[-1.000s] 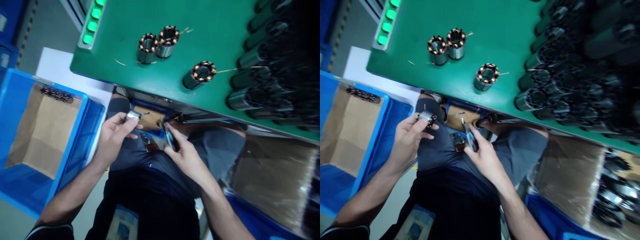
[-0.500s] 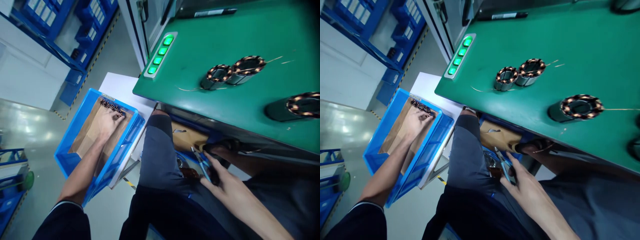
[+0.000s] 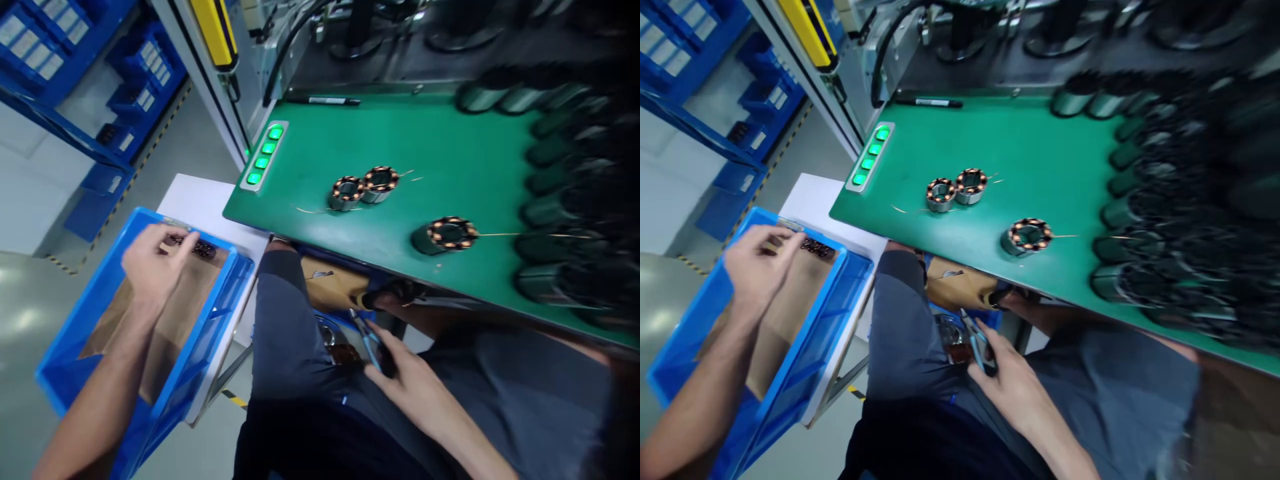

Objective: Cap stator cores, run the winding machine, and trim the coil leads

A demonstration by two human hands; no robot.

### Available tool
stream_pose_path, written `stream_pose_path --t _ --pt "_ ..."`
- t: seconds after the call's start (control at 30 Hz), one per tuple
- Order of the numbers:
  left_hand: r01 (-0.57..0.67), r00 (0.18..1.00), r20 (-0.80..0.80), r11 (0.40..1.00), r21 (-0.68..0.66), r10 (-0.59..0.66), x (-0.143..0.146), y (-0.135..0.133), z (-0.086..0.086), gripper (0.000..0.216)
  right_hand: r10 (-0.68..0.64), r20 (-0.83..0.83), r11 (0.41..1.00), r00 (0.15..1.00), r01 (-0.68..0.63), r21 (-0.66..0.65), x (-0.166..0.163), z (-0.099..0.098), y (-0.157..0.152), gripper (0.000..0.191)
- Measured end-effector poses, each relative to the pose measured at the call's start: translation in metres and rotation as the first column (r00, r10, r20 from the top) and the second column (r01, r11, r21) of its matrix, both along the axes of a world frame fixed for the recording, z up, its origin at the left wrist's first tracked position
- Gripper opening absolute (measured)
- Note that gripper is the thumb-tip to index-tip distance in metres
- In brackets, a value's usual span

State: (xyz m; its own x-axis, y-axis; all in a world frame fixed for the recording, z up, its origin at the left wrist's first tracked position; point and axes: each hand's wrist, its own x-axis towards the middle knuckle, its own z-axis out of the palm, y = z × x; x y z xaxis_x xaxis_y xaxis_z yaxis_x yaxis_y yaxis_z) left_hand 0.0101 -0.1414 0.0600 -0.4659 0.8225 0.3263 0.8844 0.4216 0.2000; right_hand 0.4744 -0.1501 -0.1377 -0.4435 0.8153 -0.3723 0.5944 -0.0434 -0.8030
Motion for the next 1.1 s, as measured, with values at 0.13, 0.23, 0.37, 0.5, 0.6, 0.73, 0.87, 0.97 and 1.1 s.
stream_pose_path --t 0.13,0.23,0.37,0.5,0.6,0.73,0.87,0.97,1.1 --pt "0.657 0.749 -0.132 0.704 0.271 -0.649 0.07 0.049 0.033 0.021 0.05 0.01 0.999 0.999 -0.05 -0.016 -0.011 0.009 0.0 0.074" --pt "0.785 0.618 -0.086 0.61 0.105 -0.781 0.129 0.095 0.027 0.027 0.098 -0.002 0.995 0.995 -0.098 -0.021 -0.011 0.019 -0.002 0.077" --pt "0.79 0.611 -0.081 0.613 0.002 -0.787 0.163 0.138 0.0 0.015 0.109 -0.046 0.993 0.993 -0.11 -0.03 0.001 0.036 -0.007 0.078" --pt "0.769 0.639 -0.09 0.632 0.099 -0.764 0.154 0.15 -0.009 0.012 0.047 -0.094 0.998 0.995 -0.05 -0.03 0.016 0.043 -0.017 0.077" --pt "0.748 0.663 -0.072 0.659 0.071 -0.745 0.15 0.15 -0.004 0.024 0.009 -0.1 0.999 0.995 -0.013 -0.033 0.02 0.039 -0.023 0.075" --pt "0.746 0.665 -0.044 0.666 -0.009 -0.746 0.151 0.152 -0.005 0.031 0.028 -0.104 0.999 0.994 -0.032 -0.042 0.016 0.036 -0.026 0.076" --pt "0.724 0.689 -0.042 0.689 -0.001 -0.724 0.144 0.161 -0.012 0.027 0.05 -0.113 0.998 0.992 -0.054 -0.033 0.008 0.044 -0.021 0.077" --pt "0.728 0.686 -0.042 0.685 0.033 -0.726 0.14 0.155 -0.006 0.023 0.041 -0.147 0.999 0.988 -0.039 0.019 0.006 0.052 -0.017 0.074" --pt "0.699 0.698 -0.079 0.654 0.288 -0.712 0.165 0.1 0.022 0.023 -0.028 -0.266 0.989 0.964 0.065 0.133 0.012 0.064 -0.023 0.066"
